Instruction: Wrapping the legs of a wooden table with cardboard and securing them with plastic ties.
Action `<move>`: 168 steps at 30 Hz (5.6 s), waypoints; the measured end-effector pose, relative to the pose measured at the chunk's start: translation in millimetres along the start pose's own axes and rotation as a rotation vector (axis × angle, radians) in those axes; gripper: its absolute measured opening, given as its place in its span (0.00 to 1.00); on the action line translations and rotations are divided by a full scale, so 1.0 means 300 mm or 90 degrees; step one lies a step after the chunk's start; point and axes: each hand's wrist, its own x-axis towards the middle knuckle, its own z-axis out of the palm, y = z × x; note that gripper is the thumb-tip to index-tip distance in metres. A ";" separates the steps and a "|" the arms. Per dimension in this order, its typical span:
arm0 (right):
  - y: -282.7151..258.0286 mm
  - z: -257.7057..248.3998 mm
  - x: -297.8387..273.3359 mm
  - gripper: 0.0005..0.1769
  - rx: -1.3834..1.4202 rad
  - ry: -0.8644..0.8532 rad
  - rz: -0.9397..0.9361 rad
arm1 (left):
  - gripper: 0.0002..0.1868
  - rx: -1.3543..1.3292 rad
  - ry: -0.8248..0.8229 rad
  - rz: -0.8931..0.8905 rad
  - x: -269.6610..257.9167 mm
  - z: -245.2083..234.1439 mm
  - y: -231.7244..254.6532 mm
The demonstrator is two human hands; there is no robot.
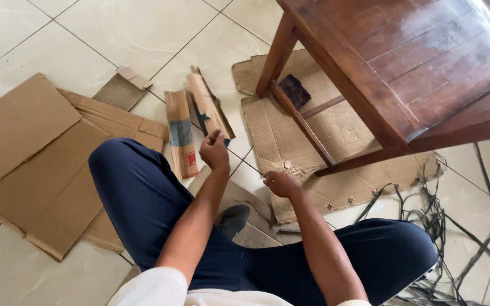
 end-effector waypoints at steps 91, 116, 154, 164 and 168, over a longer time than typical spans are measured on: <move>0.236 -0.394 -0.762 0.34 0.885 0.491 -0.064 | 0.16 -0.215 -1.171 -0.471 -0.669 0.430 -0.053; 0.235 -0.541 -0.627 0.31 0.536 0.651 0.042 | 0.36 0.142 -0.943 0.456 -0.702 0.537 0.077; 0.186 -0.520 -0.413 0.37 0.419 0.766 0.247 | 0.60 0.103 -0.904 0.420 -0.738 0.594 -0.040; 0.214 -0.446 -0.318 0.40 0.327 0.905 0.347 | 0.39 0.098 -0.858 0.552 -0.770 0.623 0.012; 0.186 -0.466 -0.328 0.41 0.387 0.884 0.377 | 0.28 0.068 -0.766 0.627 -0.772 0.604 -0.018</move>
